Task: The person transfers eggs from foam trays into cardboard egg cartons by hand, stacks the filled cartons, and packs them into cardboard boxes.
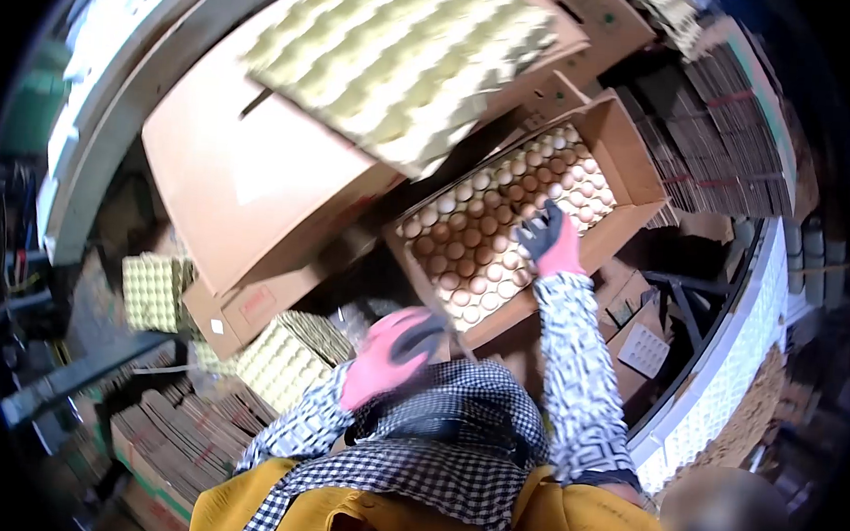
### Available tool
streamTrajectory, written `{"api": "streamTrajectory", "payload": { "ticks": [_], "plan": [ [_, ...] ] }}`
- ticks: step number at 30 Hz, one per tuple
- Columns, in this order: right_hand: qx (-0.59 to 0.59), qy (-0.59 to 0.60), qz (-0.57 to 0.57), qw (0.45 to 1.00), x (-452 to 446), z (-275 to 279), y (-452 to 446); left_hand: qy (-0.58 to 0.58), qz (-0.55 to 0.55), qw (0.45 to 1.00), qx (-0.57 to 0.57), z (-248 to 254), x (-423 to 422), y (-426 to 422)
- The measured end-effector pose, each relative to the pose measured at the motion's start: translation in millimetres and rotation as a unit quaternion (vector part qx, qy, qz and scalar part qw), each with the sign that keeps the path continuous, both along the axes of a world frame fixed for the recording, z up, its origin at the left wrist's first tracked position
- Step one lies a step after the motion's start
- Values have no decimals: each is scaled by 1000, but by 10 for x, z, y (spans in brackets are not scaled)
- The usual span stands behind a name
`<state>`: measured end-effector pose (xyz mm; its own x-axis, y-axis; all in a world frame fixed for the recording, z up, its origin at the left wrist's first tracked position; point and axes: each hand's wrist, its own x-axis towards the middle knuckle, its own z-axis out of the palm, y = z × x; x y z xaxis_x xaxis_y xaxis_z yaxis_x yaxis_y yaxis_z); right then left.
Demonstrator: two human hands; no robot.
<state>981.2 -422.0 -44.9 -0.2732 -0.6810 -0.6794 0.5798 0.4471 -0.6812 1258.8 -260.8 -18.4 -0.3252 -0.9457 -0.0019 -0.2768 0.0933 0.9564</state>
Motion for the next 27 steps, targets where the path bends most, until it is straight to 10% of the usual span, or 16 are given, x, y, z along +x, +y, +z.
{"api": "streamTrajectory", "payload": {
  "ticks": [3,4,6,8,13,15,17,18,20,27],
  "plan": [
    [88,81,55,991,-503,-1845,245,-50,13,999,1,-171,-1018,-1062],
    [211,139,95,963,-369,-1432,364,-95,7,995,4,-380,-1264,-1397],
    [278,45,39,959,-252,-1051,715,-37,22,899,435,-913,-1475,-1903],
    [108,-185,-138,967,-388,-1365,1000,-244,87,965,33,-1718,-1332,-2044],
    [107,-192,-251,943,-467,-1790,1106,-344,-47,931,-112,-2697,-841,-2285],
    [-54,-240,-243,938,-485,-2307,1340,-373,-86,918,-107,-2752,-736,-2377],
    [-349,-411,-231,810,-377,-2952,1603,-384,-121,912,-77,-2858,-759,-2452],
    [-37,-131,-429,893,-22,-4052,2181,-383,-134,912,-59,-2972,-835,-2481],
    [-6,-65,-389,919,35,-4299,2045,-390,-150,908,-24,-3052,-942,-2580],
    [-4,-194,-257,947,-369,-3670,1643,-424,-159,888,81,-3065,-911,-2352]
  ]
}}
